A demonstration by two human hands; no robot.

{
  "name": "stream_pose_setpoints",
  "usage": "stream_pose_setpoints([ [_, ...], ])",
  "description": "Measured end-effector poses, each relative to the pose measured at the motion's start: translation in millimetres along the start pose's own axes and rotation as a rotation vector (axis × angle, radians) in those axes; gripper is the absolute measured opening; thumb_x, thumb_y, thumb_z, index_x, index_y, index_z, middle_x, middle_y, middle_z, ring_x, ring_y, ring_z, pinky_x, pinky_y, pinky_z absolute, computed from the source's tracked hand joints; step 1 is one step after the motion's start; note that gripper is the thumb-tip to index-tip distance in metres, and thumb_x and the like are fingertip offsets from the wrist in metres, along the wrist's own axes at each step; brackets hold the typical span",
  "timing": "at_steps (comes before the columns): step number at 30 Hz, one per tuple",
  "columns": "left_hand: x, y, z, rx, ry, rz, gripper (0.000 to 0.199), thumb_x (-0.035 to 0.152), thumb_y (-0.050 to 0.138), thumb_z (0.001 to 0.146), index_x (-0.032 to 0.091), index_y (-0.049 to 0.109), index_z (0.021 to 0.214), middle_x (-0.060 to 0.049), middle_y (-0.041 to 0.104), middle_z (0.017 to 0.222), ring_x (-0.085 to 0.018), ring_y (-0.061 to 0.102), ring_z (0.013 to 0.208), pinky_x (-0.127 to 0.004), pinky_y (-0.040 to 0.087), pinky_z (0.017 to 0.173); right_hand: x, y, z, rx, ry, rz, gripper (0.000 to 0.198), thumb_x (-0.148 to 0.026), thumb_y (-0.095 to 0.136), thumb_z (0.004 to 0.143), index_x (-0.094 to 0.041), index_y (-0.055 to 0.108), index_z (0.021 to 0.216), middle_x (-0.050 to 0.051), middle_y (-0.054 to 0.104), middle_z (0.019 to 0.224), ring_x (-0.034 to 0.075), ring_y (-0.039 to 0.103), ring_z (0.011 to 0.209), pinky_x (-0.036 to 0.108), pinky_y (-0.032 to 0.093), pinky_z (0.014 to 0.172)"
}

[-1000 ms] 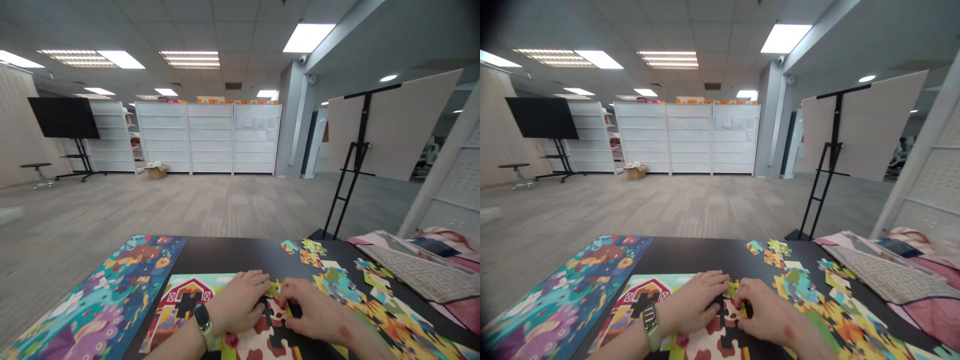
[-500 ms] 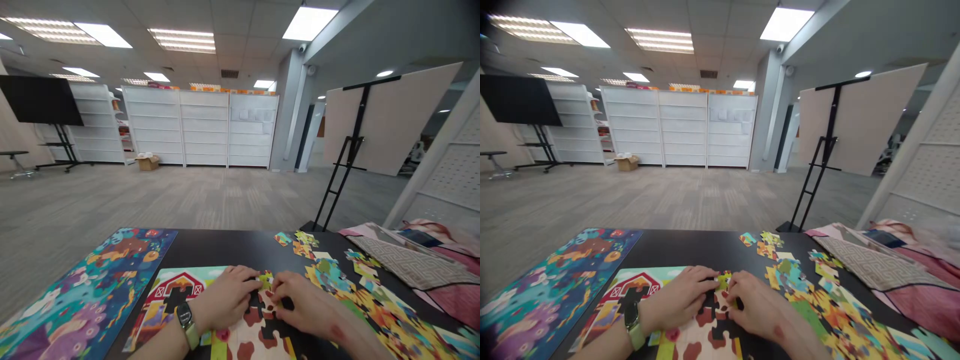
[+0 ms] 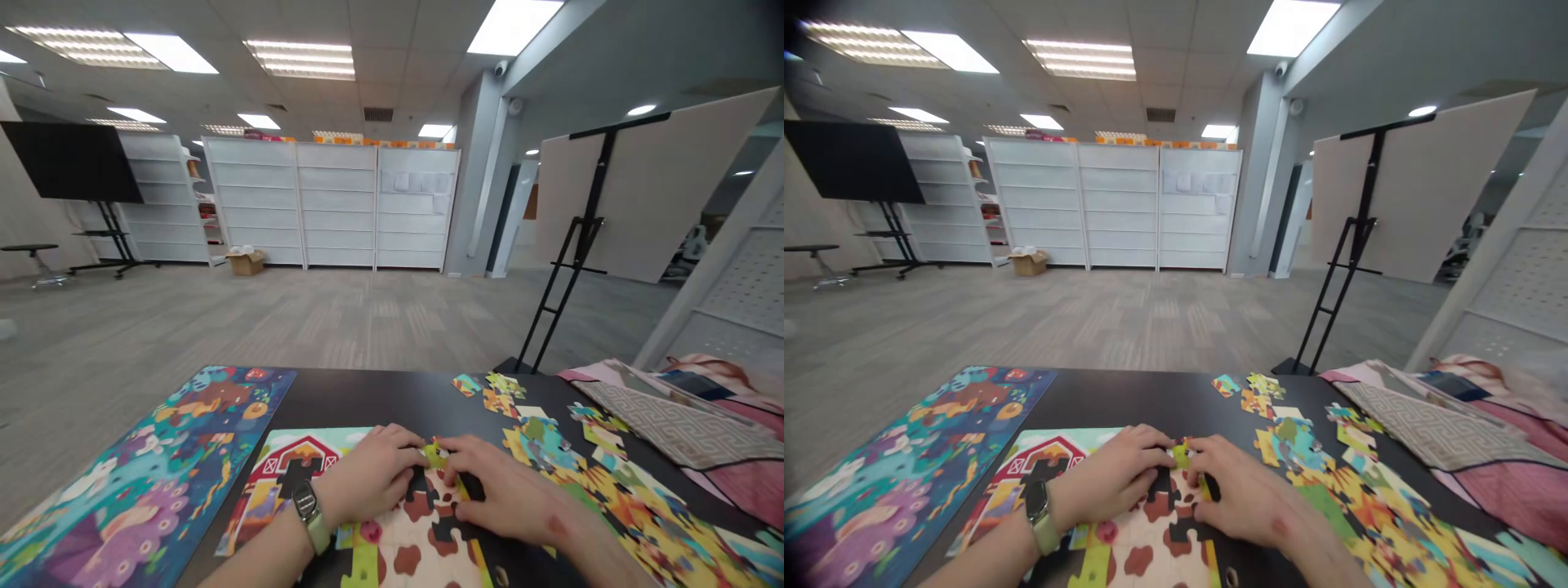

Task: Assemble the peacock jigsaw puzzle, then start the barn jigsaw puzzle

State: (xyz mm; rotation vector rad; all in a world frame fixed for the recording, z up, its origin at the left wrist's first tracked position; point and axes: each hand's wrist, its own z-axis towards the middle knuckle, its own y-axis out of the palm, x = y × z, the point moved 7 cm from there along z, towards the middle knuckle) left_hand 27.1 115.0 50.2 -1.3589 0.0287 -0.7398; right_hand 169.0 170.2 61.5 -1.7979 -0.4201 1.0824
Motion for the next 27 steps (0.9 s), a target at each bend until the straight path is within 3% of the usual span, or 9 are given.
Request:
stream_pose_setpoints([
  [8,6.5,-0.8,-1.7,-0.017,0.039,-0.012,0.033,0.017,0.059,0.092,0.029,0.065,0.122,-0.002,0.064,0.133,-0.023,0.056,0.122,-0.041,0.041,0.107,-2.0,-1.2,-3.8,0.002,-0.018,0.002,0.004,-0.022,0.068,0.076,-0.025,0.07,0.078,0.003,0.064,0.127,0.026,0.06,0.119,0.038,0.045,0.104],
  [13,8.3,-0.2,-1.8,-0.032,0.05,-0.03,0.035,0.014,0.055,0.093,0.029,0.065,0.123,0.0,0.064,0.134,-0.021,0.056,0.124,-0.038,0.04,0.108,-1.8,-4.7,-3.9,-0.005,-0.017,0.002,0.024,-0.019,0.067,0.071,-0.025,0.069,0.094,0.003,0.064,0.114,0.021,0.064,0.098,0.032,0.051,0.087],
  [16,8.2,0.5,-1.9,-0.045,0.042,-0.041,0.039,0.014,0.057,0.091,0.03,0.063,0.126,0.0,0.063,0.137,-0.022,0.055,0.126,-0.039,0.039,0.109,3.6,-3.7,-3.3,-0.041,0.013,0.015,0.053,-0.019,0.069,0.067,-0.026,0.066,0.119,0.008,0.052,0.143,0.027,0.059,0.12,0.038,0.048,0.101],
  [19,8.1,0.6,-2.5,-0.051,0.034,-0.058,0.041,0.013,0.057,0.09,0.029,0.063,0.127,-0.001,0.062,0.138,-0.022,0.055,0.128,-0.039,0.038,0.111,11.7,-1.2,-2.5,-0.077,0.037,0.001,0.075,-0.024,0.075,0.064,-0.028,0.059,0.137,0.01,0.037,0.16,0.034,0.035,0.146,0.048,0.029,0.12],
  [23,7.4,1.2,-3.1,-0.047,0.029,-0.071,0.043,0.013,0.058,0.089,0.029,0.062,0.128,-0.002,0.062,0.138,-0.022,0.055,0.129,-0.04,0.039,0.111,14.8,-1.7,-0.8,-0.039,-0.023,0.01,0.067,-0.031,0.077,0.062,-0.024,0.066,0.128,0.012,0.052,0.15,0.032,0.046,0.139,0.044,0.034,0.118],
  [27,6.4,1.5,-2.8,-0.037,0.024,-0.081,0.042,0.013,0.058,0.089,0.03,0.062,0.128,-0.003,0.062,0.138,-0.022,0.055,0.129,-0.041,0.039,0.111,14.2,-2.7,-0.7,0.006,-0.063,-0.001,0.059,-0.029,0.075,0.062,-0.025,0.068,0.12,0.011,0.055,0.145,0.031,0.05,0.135,0.042,0.037,0.115],
])
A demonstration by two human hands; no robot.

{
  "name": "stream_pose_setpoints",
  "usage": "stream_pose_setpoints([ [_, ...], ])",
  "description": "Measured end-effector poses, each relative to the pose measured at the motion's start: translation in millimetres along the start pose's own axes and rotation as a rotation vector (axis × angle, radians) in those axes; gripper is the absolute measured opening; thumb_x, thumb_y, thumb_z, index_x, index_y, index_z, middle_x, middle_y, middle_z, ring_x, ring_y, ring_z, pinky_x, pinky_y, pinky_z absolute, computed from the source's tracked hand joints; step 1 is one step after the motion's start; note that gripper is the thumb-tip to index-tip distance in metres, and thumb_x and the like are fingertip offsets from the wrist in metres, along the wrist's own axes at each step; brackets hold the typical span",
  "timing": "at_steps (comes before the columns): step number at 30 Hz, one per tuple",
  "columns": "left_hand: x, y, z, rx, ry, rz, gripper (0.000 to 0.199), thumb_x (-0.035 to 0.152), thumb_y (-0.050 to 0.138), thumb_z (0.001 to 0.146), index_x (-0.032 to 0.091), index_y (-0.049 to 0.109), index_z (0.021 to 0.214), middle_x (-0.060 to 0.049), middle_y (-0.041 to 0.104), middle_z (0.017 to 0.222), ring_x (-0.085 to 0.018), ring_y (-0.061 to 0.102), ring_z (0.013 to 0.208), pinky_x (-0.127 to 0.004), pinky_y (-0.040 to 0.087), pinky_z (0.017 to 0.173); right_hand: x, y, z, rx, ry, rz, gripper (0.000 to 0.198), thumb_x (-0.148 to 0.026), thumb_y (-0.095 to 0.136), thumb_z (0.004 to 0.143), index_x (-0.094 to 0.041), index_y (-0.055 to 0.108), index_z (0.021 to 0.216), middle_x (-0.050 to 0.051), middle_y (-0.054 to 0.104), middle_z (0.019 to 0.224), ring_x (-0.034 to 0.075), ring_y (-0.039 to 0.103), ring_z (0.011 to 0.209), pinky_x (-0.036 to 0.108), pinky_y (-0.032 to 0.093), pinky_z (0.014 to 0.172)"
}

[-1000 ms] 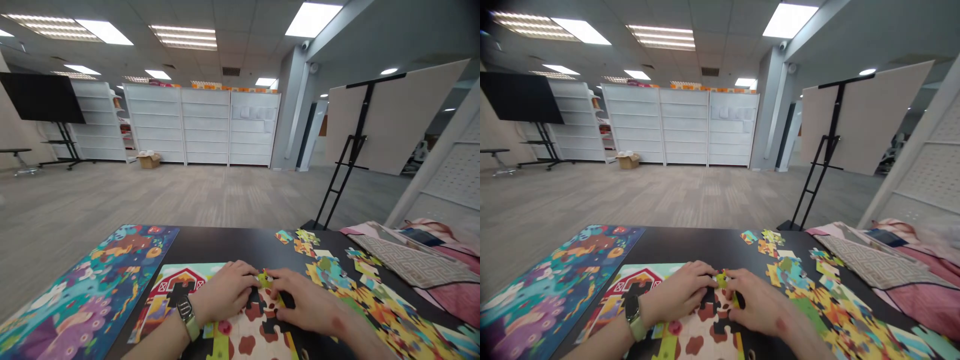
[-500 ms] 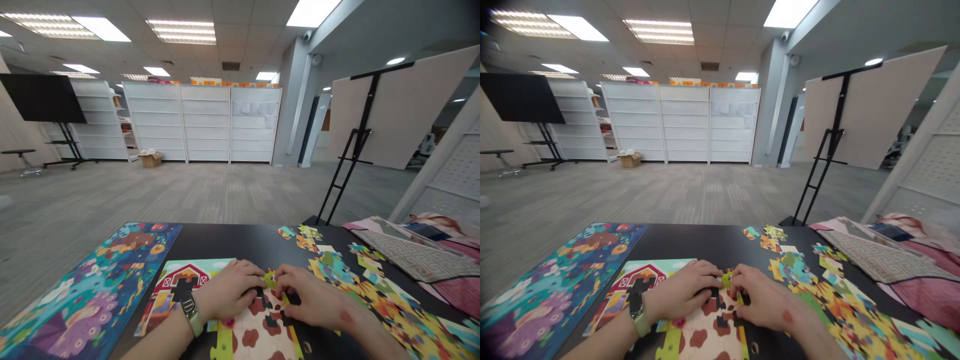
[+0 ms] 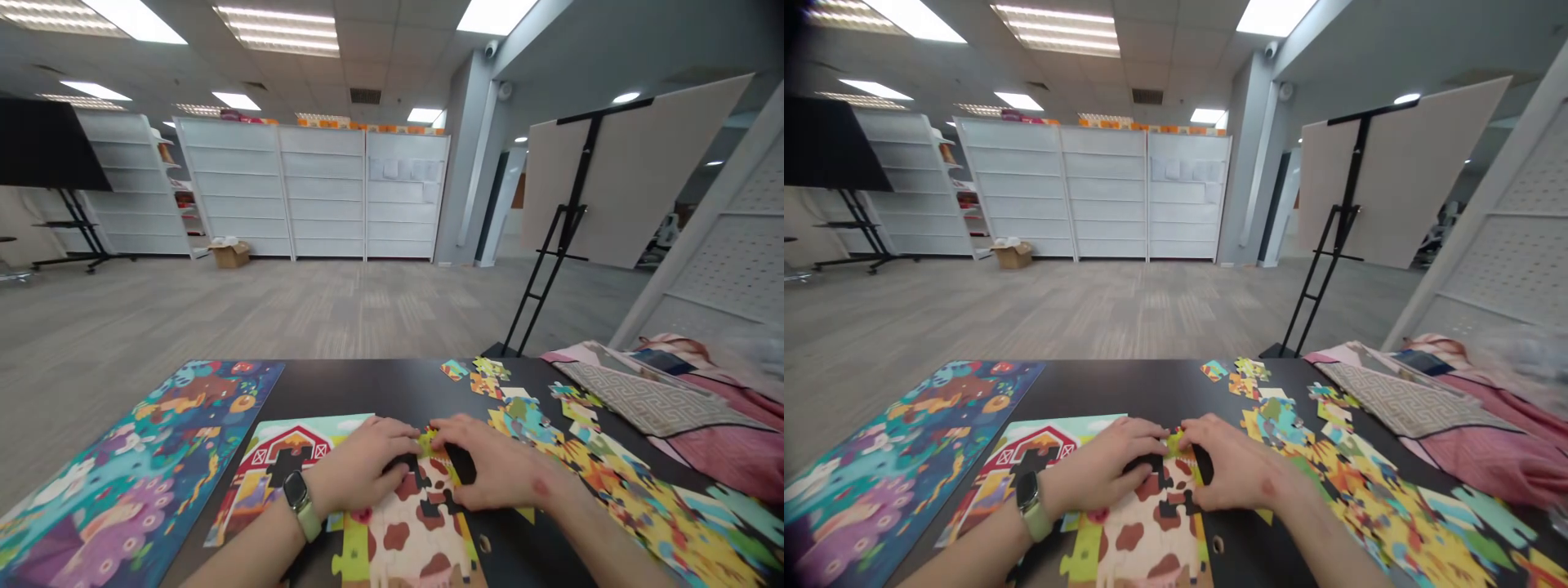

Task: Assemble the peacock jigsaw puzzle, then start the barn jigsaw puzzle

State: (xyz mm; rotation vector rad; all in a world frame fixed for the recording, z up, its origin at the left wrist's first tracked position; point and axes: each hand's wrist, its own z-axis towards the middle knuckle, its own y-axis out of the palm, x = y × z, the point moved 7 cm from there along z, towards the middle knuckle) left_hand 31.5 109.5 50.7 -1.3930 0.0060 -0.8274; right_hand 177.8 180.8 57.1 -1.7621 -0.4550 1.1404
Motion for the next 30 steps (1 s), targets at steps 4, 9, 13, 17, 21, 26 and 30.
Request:
stream_pose_setpoints([
  [4,-0.3,-1.0,-0.1,0.016,-0.001,-0.016,0.039,0.015,0.058,0.091,0.03,0.063,0.127,-0.003,0.063,0.137,-0.022,0.055,0.129,-0.042,0.039,0.111,-1.1,-0.7,-1.0,-0.001,-0.017,0.012,0.056,-0.031,0.075,0.065,-0.025,0.067,0.119,0.009,0.057,0.143,0.03,0.052,0.132,0.042,0.039,0.113],
  [9,0.1,-0.6,-0.2,0.018,0.011,-0.032,0.037,0.015,0.061,0.09,0.028,0.065,0.124,-0.003,0.065,0.133,-0.022,0.057,0.125,-0.039,0.041,0.109,-3.2,-3.7,-2.0,-0.012,-0.024,0.019,0.052,-0.029,0.074,0.065,-0.026,0.066,0.116,0.009,0.057,0.14,0.029,0.055,0.128,0.041,0.041,0.111],
  [13,-0.3,-0.5,-0.2,0.016,0.011,-0.032,0.036,0.016,0.066,0.088,0.028,0.067,0.121,-0.003,0.064,0.133,-0.022,0.056,0.125,-0.037,0.041,0.108,-4.3,-4.4,-2.1,-0.026,-0.006,0.014,0.05,-0.028,0.074,0.064,-0.024,0.066,0.114,0.009,0.056,0.14,0.03,0.054,0.127,0.042,0.041,0.11],
  [17,-0.2,-1.8,-0.5,0.035,0.012,-0.043,0.041,0.013,0.064,0.087,0.031,0.065,0.124,-0.001,0.062,0.134,-0.022,0.056,0.124,-0.037,0.042,0.107,-10.3,-1.2,-2.6,-0.049,-0.016,0.027,0.052,-0.034,0.079,0.064,-0.024,0.067,0.113,0.009,0.054,0.141,0.03,0.052,0.13,0.041,0.039,0.111],
  [21,-1.6,0.7,-1.0,0.049,0.028,-0.046,0.036,0.011,0.064,0.087,0.031,0.069,0.116,-0.001,0.063,0.133,-0.021,0.056,0.122,-0.036,0.041,0.107,-18.0,0.5,-3.2,-0.068,-0.008,0.024,0.045,-0.038,0.082,0.064,-0.026,0.072,0.105,0.007,0.054,0.138,0.03,0.052,0.127,0.042,0.042,0.108],
  [26,-0.1,1.3,-0.4,0.036,0.047,-0.019,0.024,0.012,0.066,0.086,0.029,0.074,0.102,-0.001,0.066,0.126,-0.021,0.058,0.117,-0.036,0.042,0.103,-19.3,-0.5,-2.7,-0.092,0.017,0.047,0.036,-0.042,0.081,0.069,-0.028,0.075,0.102,0.007,0.054,0.137,0.03,0.052,0.128,0.043,0.041,0.11],
  [30,6.0,-2.1,0.5,0.016,0.053,0.032,0.023,0.012,0.065,0.087,0.028,0.074,0.101,-0.002,0.067,0.124,-0.022,0.059,0.115,-0.037,0.042,0.101,-17.2,-0.1,-1.5,-0.056,0.006,0.053,0.03,-0.028,0.074,0.074,-0.028,0.073,0.104,0.006,0.055,0.134,0.027,0.052,0.128,0.041,0.039,0.112],
])
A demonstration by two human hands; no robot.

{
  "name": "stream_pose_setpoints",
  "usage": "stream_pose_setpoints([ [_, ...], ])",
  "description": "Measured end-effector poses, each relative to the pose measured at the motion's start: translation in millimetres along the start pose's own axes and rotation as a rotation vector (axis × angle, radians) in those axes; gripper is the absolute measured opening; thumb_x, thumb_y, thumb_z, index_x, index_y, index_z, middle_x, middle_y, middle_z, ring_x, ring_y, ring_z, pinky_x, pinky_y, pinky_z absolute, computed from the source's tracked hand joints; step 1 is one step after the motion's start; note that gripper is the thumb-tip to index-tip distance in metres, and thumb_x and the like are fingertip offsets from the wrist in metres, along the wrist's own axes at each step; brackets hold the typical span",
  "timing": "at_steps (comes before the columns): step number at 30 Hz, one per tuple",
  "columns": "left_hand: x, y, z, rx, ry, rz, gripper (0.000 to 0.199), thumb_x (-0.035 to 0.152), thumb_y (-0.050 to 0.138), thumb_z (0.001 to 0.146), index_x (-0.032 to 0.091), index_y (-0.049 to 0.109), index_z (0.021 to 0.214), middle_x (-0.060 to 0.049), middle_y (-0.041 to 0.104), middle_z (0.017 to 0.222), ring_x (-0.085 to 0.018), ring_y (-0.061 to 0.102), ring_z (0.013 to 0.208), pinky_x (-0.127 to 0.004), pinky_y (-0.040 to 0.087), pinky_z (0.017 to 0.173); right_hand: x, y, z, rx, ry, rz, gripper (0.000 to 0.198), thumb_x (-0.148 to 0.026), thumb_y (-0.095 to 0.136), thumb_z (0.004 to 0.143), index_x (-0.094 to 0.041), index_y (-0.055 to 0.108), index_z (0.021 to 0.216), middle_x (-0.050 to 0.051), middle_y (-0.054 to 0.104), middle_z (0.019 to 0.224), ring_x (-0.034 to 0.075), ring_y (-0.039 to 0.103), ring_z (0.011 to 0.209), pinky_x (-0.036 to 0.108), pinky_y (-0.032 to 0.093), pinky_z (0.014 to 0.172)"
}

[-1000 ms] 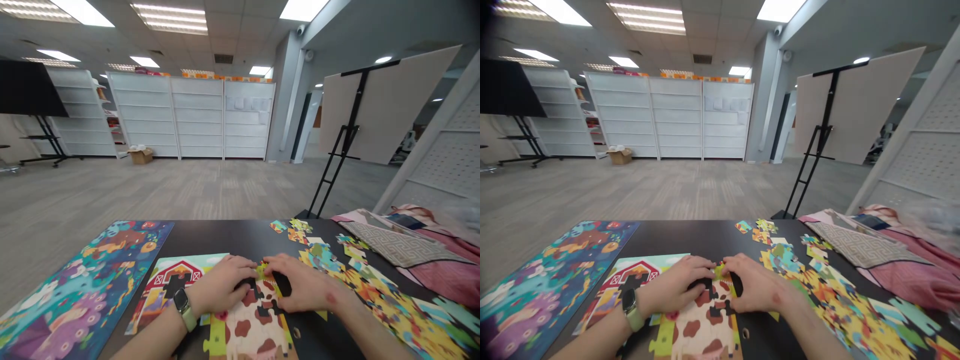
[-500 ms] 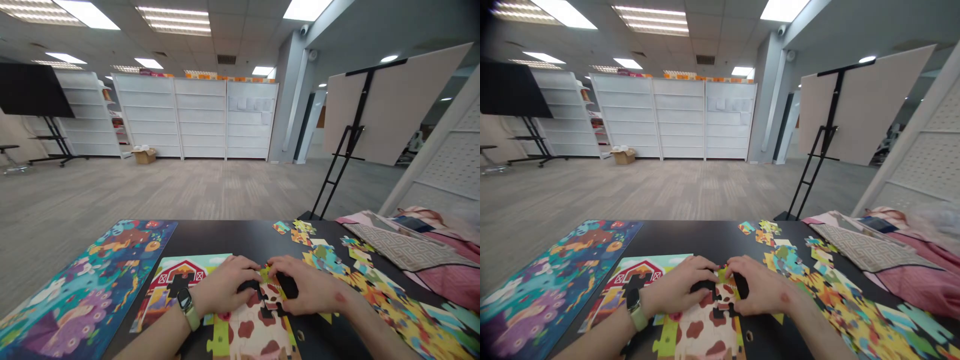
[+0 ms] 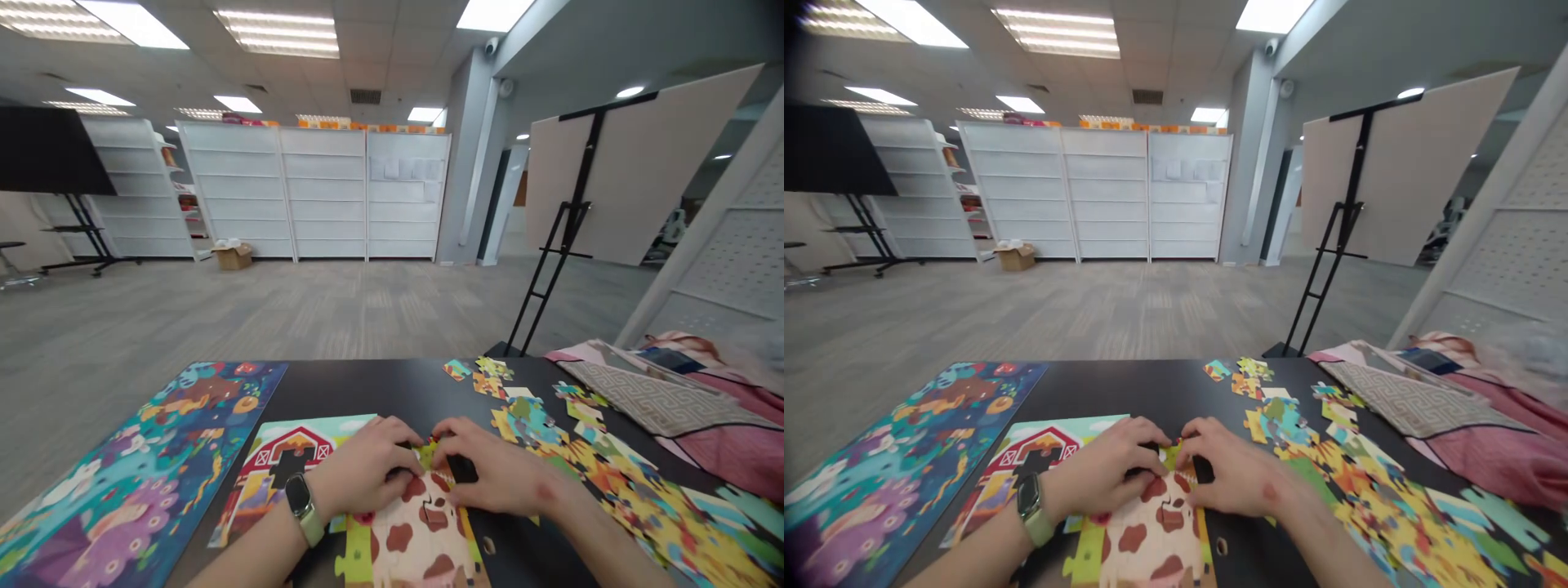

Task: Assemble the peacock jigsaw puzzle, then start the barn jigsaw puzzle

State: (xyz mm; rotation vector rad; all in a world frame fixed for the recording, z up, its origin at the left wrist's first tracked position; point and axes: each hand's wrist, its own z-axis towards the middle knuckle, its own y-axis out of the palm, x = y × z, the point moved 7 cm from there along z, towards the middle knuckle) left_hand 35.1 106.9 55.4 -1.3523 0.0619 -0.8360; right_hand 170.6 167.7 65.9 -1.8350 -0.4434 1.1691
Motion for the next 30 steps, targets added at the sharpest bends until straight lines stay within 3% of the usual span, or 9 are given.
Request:
stream_pose_setpoints([
  [4,0.1,3.0,1.9,0.054,-0.083,-0.042,0.009,0.024,0.072,0.086,0.027,0.074,0.094,-0.001,0.068,0.122,-0.024,0.06,0.112,-0.038,0.044,0.096,0.9,3.5,-0.2,0.019,-0.009,-0.004,0.031,-0.025,0.072,0.073,-0.027,0.07,0.103,0.006,0.055,0.132,0.026,0.054,0.125,0.039,0.042,0.109],
  [9,-8.6,12.2,3.1,0.163,-0.276,-0.146,0.008,0.019,0.076,0.076,0.025,0.072,0.081,0.0,0.07,0.113,-0.025,0.061,0.109,-0.04,0.043,0.095,2.6,3.5,0.8,0.021,0.001,-0.009,0.031,-0.026,0.072,0.072,-0.026,0.067,0.103,0.005,0.055,0.129,0.025,0.055,0.121,0.04,0.043,0.107],
  [16,-8.0,12.6,3.6,0.184,-0.283,-0.169,0.016,0.018,0.076,0.076,0.026,0.071,0.088,-0.002,0.069,0.115,-0.026,0.061,0.109,-0.043,0.042,0.097,2.0,2.8,2.1,0.023,-0.003,-0.01,0.036,-0.025,0.072,0.071,-0.025,0.064,0.107,0.005,0.055,0.126,0.025,0.054,0.119,0.039,0.044,0.105],
  [20,2.2,7.2,3.2,0.149,-0.192,-0.048,0.008,0.02,0.071,0.085,0.027,0.073,0.088,-0.002,0.068,0.118,-0.025,0.059,0.11,-0.041,0.043,0.094,1.1,3.8,1.1,0.045,-0.014,-0.032,0.032,-0.024,0.069,0.073,-0.025,0.064,0.105,0.005,0.056,0.124,0.024,0.056,0.115,0.038,0.046,0.101],
  [23,16.9,7.0,1.8,0.025,-0.046,0.035,0.009,0.023,0.066,0.09,0.028,0.073,0.09,-0.001,0.07,0.112,-0.023,0.061,0.104,-0.037,0.043,0.088,0.2,3.6,1.3,0.039,-0.017,-0.028,0.031,-0.023,0.07,0.073,-0.025,0.065,0.103,0.005,0.056,0.125,0.024,0.056,0.116,0.038,0.044,0.103],
  [26,25.1,6.2,-1.5,-0.071,0.03,0.056,0.01,0.025,0.071,0.086,0.027,0.071,0.096,0.0,0.071,0.104,-0.022,0.062,0.096,-0.035,0.044,0.083,0.4,2.7,1.5,0.031,-0.01,-0.02,0.032,-0.023,0.07,0.073,-0.025,0.065,0.104,0.005,0.057,0.124,0.025,0.056,0.116,0.038,0.045,0.103],
  [30,31.1,4.7,-3.4,-0.101,0.111,0.058,0.014,0.023,0.069,0.087,0.028,0.071,0.1,0.002,0.071,0.112,-0.021,0.064,0.1,-0.033,0.043,0.087,4.2,2.0,0.4,0.039,0.002,-0.005,0.035,-0.029,0.074,0.073,-0.024,0.065,0.106,0.006,0.056,0.127,0.026,0.055,0.119,0.039,0.044,0.105],
])
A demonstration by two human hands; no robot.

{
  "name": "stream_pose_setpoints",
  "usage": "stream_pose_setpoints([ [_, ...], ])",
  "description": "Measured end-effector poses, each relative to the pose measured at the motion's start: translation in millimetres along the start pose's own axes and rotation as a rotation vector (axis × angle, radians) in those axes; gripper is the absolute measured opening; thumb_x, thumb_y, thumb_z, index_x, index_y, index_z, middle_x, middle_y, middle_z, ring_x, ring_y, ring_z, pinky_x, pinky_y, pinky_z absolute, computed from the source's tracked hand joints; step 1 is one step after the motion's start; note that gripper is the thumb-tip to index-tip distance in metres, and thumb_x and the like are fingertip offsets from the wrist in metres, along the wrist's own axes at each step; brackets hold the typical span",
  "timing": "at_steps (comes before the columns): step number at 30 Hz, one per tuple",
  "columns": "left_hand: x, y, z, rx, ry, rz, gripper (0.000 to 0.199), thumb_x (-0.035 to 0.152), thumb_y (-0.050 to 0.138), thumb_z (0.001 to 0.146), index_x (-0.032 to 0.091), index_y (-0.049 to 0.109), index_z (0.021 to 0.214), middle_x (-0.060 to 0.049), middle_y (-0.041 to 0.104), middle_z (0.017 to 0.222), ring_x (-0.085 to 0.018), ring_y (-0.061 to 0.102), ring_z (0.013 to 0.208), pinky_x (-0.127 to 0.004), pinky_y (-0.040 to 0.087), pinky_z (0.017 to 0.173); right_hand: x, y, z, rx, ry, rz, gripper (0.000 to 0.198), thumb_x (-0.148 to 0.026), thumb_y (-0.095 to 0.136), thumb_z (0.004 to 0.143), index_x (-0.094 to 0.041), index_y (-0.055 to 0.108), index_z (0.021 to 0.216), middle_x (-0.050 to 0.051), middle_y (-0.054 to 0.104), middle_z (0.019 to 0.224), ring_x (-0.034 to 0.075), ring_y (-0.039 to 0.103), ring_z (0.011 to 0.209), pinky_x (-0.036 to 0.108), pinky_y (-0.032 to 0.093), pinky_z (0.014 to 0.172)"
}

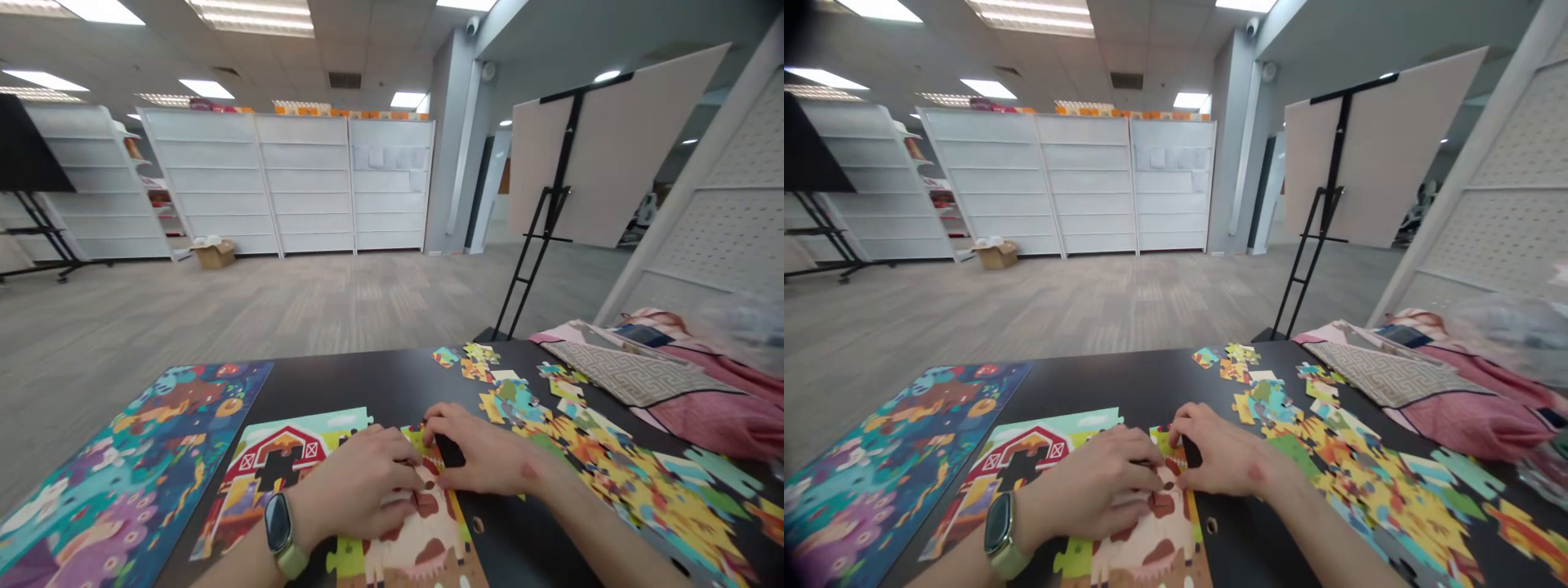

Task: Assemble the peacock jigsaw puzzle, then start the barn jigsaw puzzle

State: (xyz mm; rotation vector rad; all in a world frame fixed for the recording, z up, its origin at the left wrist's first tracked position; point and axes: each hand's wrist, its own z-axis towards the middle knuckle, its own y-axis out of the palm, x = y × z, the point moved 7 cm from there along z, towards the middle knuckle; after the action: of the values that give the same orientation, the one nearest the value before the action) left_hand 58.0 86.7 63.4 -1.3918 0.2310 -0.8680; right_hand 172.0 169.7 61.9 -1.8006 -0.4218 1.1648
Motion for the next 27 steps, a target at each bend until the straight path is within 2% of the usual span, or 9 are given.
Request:
stream_pose_setpoints([
  [4,6.4,2.3,0.2,-0.03,0.069,0.048,0.021,0.021,0.064,0.091,0.032,0.072,0.107,0.002,0.071,0.108,-0.02,0.065,0.097,-0.032,0.043,0.084,4.2,-0.6,-1.3,0.02,0.0,0.0,0.035,-0.032,0.075,0.074,-0.025,0.065,0.107,0.006,0.055,0.131,0.026,0.055,0.121,0.04,0.043,0.106],
  [8,10.6,1.3,0.4,-0.028,0.086,0.103,0.015,0.025,0.059,0.095,0.028,0.074,0.096,0.0,0.072,0.098,-0.02,0.065,0.087,-0.034,0.042,0.074,6.4,0.0,-0.7,0.021,-0.007,-0.01,0.038,-0.033,0.079,0.072,-0.025,0.065,0.106,0.006,0.056,0.13,0.026,0.055,0.12,0.039,0.045,0.103],
  [14,1.6,2.8,1.1,0.022,0.045,-0.094,0.022,0.015,0.065,0.083,0.029,0.075,0.096,0.001,0.072,0.107,-0.019,0.067,0.092,-0.03,0.048,0.081,8.5,1.9,0.3,0.04,-0.012,-0.01,0.045,-0.036,0.085,0.068,-0.025,0.065,0.107,0.004,0.058,0.124,0.026,0.056,0.117,0.037,0.045,0.101],
  [16,-9.2,-3.4,-0.2,0.13,0.004,-0.172,0.021,0.011,0.062,0.082,0.026,0.074,0.091,-0.001,0.071,0.11,-0.019,0.067,0.098,-0.028,0.05,0.085,7.4,-1.1,1.6,0.071,-0.044,-0.026,0.035,-0.031,0.079,0.075,-0.025,0.065,0.107,0.004,0.06,0.12,0.024,0.058,0.113,0.035,0.045,0.098],
  [18,-25.7,-16.2,-5.3,0.31,-0.074,-0.196,0.023,0.008,0.055,0.084,0.024,0.071,0.09,-0.003,0.07,0.111,-0.018,0.066,0.1,-0.028,0.05,0.087,6.5,-10.0,3.5,0.164,-0.076,-0.073,0.022,-0.017,0.062,0.085,-0.023,0.064,0.105,0.004,0.062,0.113,0.021,0.061,0.106,0.033,0.046,0.093],
  [20,-42.1,-29.5,-13.8,0.484,-0.152,-0.157,0.026,0.007,0.049,0.087,0.023,0.069,0.091,-0.004,0.069,0.109,-0.018,0.066,0.099,-0.029,0.051,0.087,7.3,-21.4,4.5,0.293,-0.078,-0.138,0.03,-0.005,0.046,0.086,-0.021,0.065,0.102,0.004,0.064,0.103,0.019,0.063,0.096,0.031,0.046,0.086],
  [22,-52.1,-36.4,-20.1,0.567,-0.184,-0.086,0.027,0.008,0.045,0.09,0.022,0.067,0.09,-0.006,0.068,0.105,-0.018,0.067,0.096,-0.029,0.052,0.085,8.5,-27.5,4.7,0.374,-0.061,-0.184,0.034,-0.002,0.041,0.084,-0.02,0.066,0.099,0.005,0.066,0.096,0.019,0.063,0.089,0.031,0.045,0.081],
  [24,-55.5,-33.6,-20.5,0.537,-0.17,-0.015,0.027,0.009,0.043,0.09,0.023,0.067,0.091,-0.006,0.068,0.104,-0.019,0.068,0.096,-0.029,0.054,0.084,7.6,-24.5,5.3,0.373,-0.062,-0.203,0.031,-0.006,0.045,0.085,-0.02,0.069,0.098,0.005,0.068,0.094,0.019,0.064,0.086,0.029,0.045,0.079],
  [27,-56.4,-17.4,-16.6,0.409,-0.11,0.066,0.026,0.013,0.046,0.091,0.026,0.068,0.095,-0.005,0.069,0.108,-0.019,0.069,0.098,-0.027,0.057,0.084,4.8,-9.6,9.0,0.29,-0.079,-0.222,0.025,-0.014,0.054,0.083,-0.022,0.075,0.093,0.002,0.071,0.09,0.017,0.066,0.083,0.024,0.046,0.074],
])
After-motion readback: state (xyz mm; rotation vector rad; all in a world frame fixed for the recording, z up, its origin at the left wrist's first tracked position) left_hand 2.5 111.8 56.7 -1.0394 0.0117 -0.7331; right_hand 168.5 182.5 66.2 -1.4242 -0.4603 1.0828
